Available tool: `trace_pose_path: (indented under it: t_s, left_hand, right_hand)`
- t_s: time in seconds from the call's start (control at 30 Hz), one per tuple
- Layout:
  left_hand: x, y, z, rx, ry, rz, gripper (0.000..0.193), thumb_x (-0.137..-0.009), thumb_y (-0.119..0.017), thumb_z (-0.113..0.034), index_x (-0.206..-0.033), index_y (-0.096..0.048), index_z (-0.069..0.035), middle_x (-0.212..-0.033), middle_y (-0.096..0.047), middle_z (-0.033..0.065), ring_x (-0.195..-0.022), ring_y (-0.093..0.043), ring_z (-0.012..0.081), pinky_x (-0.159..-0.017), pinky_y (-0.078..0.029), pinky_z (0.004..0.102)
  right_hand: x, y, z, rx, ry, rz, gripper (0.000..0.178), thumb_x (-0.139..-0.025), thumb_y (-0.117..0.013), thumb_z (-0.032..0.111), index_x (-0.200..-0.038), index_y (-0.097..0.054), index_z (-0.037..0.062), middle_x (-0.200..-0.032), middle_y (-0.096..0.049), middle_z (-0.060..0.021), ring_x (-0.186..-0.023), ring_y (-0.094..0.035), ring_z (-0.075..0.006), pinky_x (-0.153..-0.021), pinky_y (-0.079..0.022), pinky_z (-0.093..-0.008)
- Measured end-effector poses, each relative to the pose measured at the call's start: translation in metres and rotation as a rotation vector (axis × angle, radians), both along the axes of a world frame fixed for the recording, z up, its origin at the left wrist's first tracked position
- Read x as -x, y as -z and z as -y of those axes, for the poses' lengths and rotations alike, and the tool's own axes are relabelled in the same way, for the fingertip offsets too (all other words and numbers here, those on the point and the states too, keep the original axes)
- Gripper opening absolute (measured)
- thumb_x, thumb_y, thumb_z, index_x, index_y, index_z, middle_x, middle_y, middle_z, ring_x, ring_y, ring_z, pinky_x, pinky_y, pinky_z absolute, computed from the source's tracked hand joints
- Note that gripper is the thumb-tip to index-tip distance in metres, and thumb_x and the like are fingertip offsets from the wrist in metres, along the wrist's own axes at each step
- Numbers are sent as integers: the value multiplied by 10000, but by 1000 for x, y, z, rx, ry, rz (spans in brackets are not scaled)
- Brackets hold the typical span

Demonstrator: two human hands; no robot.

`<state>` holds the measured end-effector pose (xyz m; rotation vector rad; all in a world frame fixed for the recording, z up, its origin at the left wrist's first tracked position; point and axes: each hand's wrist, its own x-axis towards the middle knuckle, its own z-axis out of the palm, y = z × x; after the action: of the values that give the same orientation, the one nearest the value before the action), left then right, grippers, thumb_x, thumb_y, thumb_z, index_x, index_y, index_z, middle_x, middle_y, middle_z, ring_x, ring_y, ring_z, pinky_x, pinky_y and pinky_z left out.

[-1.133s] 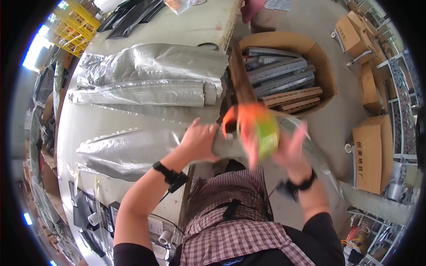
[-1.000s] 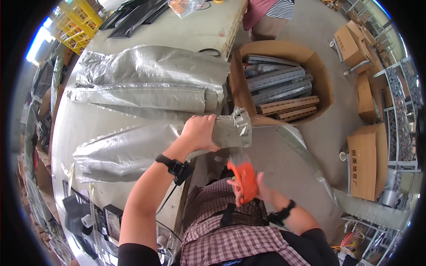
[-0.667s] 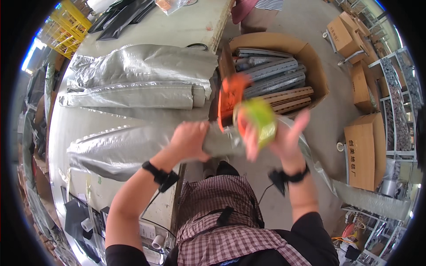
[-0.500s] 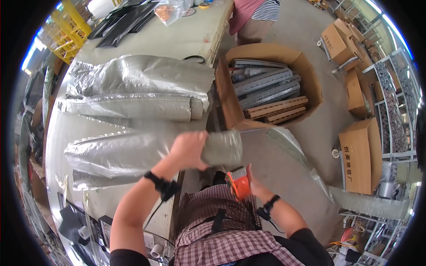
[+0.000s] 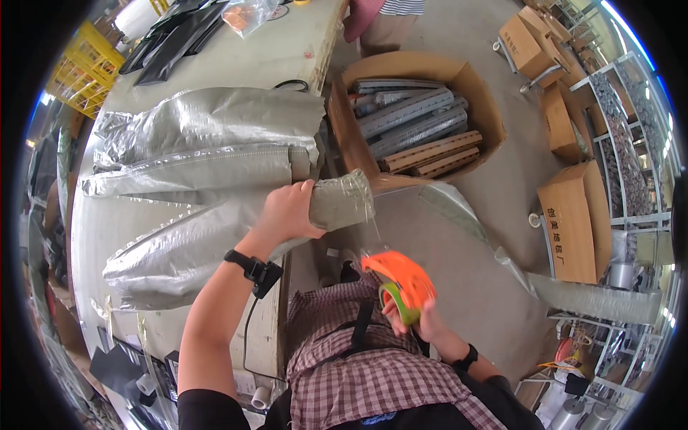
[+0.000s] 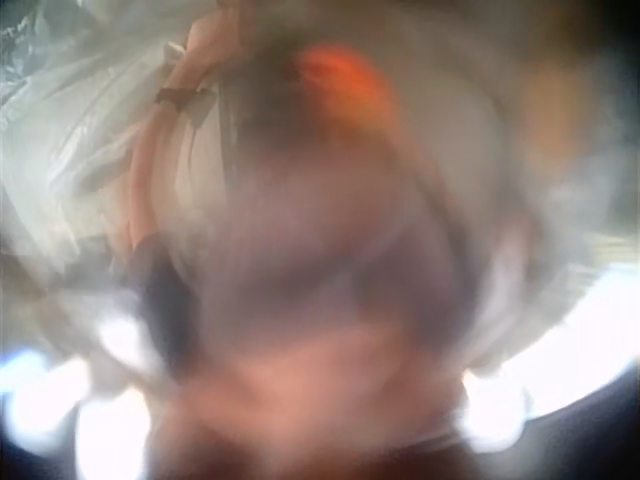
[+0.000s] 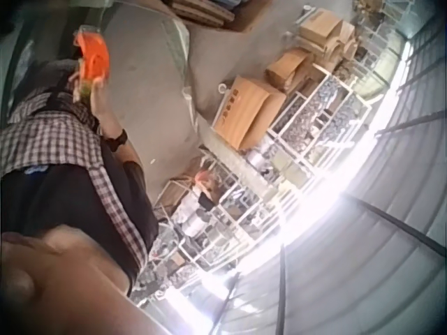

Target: The person wraps a metal component in black plastic, applies a label, and then uses a tape dispenser to seal another metal component in a large silver-colored plastic sheet before cutting the excess with shears.

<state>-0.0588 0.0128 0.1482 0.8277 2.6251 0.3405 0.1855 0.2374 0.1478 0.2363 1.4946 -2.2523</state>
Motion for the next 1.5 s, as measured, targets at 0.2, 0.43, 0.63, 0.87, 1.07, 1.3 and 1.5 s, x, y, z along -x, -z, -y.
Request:
trace_pose_path:
  t_s: [0.2, 0.43, 0.63, 0.87, 1.07, 1.3, 1.5]
  left_hand:
    - [-1, 8, -3, -25, 70, -70, 930, -489, -744, -458, -1216, -411, 16, -1067, -562, 161, -1010, -538, 293, -897, -408, 343]
    - [-3, 9, -16, -61, 181, -329, 1079, -478, -751, -547, -1343, -313, -75, -1313, -386, 143, -1232, -359, 297, -972, -283, 508]
    - [-32, 40, -75, 212, 407, -668, 435, -778, -539, -323, -1210, -497, -296, -1310, -381, 109, -1259, -288, 307, -916, -355, 540]
    - [-24, 31, -50, -116, 513, -529, 527, -826, -477, -286, -1333, -339, -313, -1389, -321, 76, -1273, -313, 234, -957, -331, 442]
    - [-25, 15, 32, -163, 186, -274, 535, -815, -533, -373, -1320, -375, -295, -1372, -362, 60, -1237, -381, 201, -972, -337, 400]
    - [-60, 22, 152, 73, -543, -355, 465, -796, -551, -330, -1241, -492, -209, -1323, -416, 131, -1229, -379, 316, -1004, -233, 524]
    - [-81, 79, 252, 220, -1399, -632, 519, -821, -504, -330, -1290, -430, -119, -1390, -278, 189, -1288, -236, 356, -1049, -154, 472]
  right_hand:
    - [75, 45, -14, -172, -84, 214, 663, -800, -428, 660, -831, -519, 3, -541, -522, -48, -428, -518, -138, -428, -451, -273]
    - [59, 55, -85, -673, -65, 327, 444, -840, -520, 443, -892, -542, 2, -560, -534, -55, -444, -536, -138, -393, -432, -271]
    - [213, -32, -71, -665, -125, -255, 300, -817, -533, 282, -900, -565, -5, -639, -581, -49, -527, -563, -115, -505, -455, -266]
    - [422, -4, 9, -1516, -380, -870, 350, -670, -584, 359, -739, -582, 17, -720, -603, -184, -731, -589, -357, -661, -465, -430]
    - [543, 57, 74, -1596, -519, -1105, 255, -647, -593, 287, -718, -603, 42, -697, -621, -155, -701, -605, -328, -681, -483, -411]
    - [551, 53, 93, -1301, -314, -1375, 256, -699, -647, 188, -895, -580, 38, -876, -602, -127, -903, -555, -291, -827, -427, -382]
    - [439, 52, 23, -934, -17, -1015, 345, -776, -590, 114, -1097, -500, 28, -1068, -544, -156, -1030, -498, -318, -885, -402, -383]
